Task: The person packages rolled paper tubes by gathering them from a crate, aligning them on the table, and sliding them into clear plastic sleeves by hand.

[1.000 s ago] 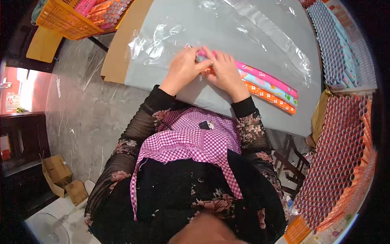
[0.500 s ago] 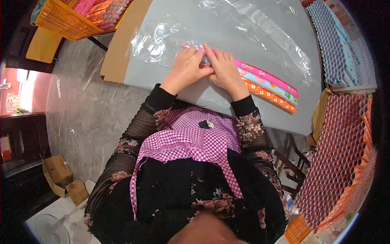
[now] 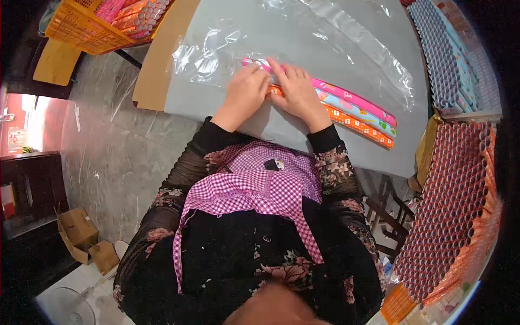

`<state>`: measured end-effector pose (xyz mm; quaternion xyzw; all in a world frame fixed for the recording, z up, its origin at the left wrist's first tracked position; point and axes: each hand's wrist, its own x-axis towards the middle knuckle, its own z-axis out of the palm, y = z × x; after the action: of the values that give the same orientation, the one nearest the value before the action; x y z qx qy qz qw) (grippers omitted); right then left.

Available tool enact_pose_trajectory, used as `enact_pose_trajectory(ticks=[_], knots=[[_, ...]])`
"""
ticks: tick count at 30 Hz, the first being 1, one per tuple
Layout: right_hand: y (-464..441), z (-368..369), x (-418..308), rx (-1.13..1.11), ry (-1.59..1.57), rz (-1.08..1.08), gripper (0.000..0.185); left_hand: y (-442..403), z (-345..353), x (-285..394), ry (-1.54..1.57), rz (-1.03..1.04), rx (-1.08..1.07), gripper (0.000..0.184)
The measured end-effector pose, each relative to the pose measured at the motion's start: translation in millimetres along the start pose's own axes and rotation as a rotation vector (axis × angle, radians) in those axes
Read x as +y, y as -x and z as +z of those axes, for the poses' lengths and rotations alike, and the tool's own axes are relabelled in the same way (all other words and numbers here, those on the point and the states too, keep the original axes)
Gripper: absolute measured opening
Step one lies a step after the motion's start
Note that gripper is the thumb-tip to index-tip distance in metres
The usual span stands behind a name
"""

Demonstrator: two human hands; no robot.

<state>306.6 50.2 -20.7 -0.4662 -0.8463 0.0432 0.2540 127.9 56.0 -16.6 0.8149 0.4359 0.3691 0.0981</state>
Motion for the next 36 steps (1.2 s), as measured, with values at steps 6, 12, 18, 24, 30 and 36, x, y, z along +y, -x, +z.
enact_pose_trajectory(ticks=[6, 12, 18, 24, 30, 36], knots=[[0.2, -1.4, -1.2, -0.006, 0.008, 0.004, 0.088, 3.7, -10.1, -7.1, 0.183, -0.138, 0.133, 0.008], [-0.8, -3.0, -3.0, 0.007, -0.009, -0.001, 0.089, 5.8, -7.0, -18.5, 0.119, -0.268, 0.164, 0.011], [-1.4, -7.6, -7.3, -0.011, -0.020, -0.013, 0.080, 0.3, -10.5, -14.6, 0.196, -0.363, 0.159, 0.013], [-1.3, -8.2, -8.3, -0.038, 0.015, -0.011, 0.065, -8.1, -10.2, -14.4, 0.183, -0.368, 0.115, 0.015], [-0.4, -4.2, -5.2, -0.019, 0.038, -0.042, 0.055, -13.5, -10.9, -30.6, 0.431, -0.521, 0.265, 0.017], [-0.7, -3.8, -5.8, -0.027, 0.025, -0.041, 0.054, -15.4, -17.4, -33.6, 0.678, -0.527, 0.360, 0.012]])
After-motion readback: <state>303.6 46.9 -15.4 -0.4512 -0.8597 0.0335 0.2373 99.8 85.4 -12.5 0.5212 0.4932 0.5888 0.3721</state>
